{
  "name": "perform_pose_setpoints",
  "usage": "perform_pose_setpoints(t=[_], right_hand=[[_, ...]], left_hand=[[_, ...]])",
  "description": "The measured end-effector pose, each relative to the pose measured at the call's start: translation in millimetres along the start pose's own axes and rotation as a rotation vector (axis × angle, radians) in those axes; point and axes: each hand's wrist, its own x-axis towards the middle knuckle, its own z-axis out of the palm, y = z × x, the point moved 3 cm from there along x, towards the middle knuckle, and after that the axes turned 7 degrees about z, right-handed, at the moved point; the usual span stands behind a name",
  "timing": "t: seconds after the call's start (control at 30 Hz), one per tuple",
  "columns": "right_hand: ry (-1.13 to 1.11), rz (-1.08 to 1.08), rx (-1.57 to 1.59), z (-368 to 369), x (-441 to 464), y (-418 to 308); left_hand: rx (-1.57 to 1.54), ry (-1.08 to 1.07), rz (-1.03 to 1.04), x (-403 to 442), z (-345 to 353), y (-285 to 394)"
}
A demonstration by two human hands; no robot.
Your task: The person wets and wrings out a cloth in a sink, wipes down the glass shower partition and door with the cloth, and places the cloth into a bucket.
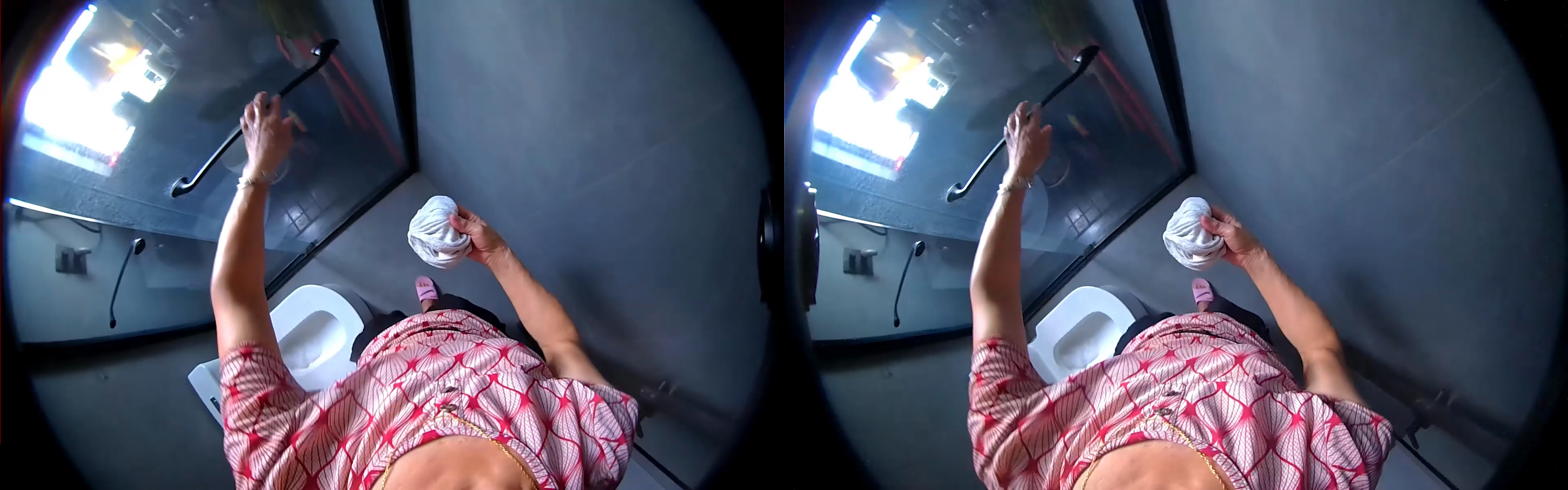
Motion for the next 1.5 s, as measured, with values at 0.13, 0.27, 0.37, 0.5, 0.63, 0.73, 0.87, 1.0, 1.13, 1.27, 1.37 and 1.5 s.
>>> perform_pose_setpoints(t=[0.13,0.27,0.37,0.5,0.63,0.73,0.87,1.0,1.13,1.27,1.37,1.5], right_hand=[[0.151,-0.046,0.079,-6,-6,5],[0.143,-0.093,0.177,-50,-11,57],[0.244,-0.058,0.199,-47,-14,58],[0.272,-0.036,0.208,-50,-13,62],[0.296,-0.061,0.240,-83,11,74],[0.313,-0.062,0.303,-100,47,103],[0.333,-0.062,0.316,-118,59,111],[0.368,-0.006,0.334,-127,66,121],[0.362,-0.016,0.330,-117,65,120],[0.358,0.010,0.336,-116,66,115],[0.343,0.000,0.366,-127,69,132],[0.346,-0.013,0.406,-133,70,136]], left_hand=[[-0.012,-0.292,-0.203,22,57,-60],[-0.044,-0.144,-0.123,6,52,-67],[-0.040,-0.091,-0.046,9,51,-78],[-0.001,-0.162,-0.079,13,38,-76],[-0.037,-0.140,-0.099,5,65,-77],[0.014,-0.100,-0.086,-20,86,-101],[0.029,-0.134,-0.115,-26,82,-106],[0.072,-0.131,-0.081,-46,60,-98],[0.062,-0.156,-0.057,-74,14,-89],[0.008,-0.109,-0.022,-101,-36,-68],[-0.057,-0.179,-0.059,-127,-56,-42],[-0.118,-0.206,-0.126,-155,-64,-35]])
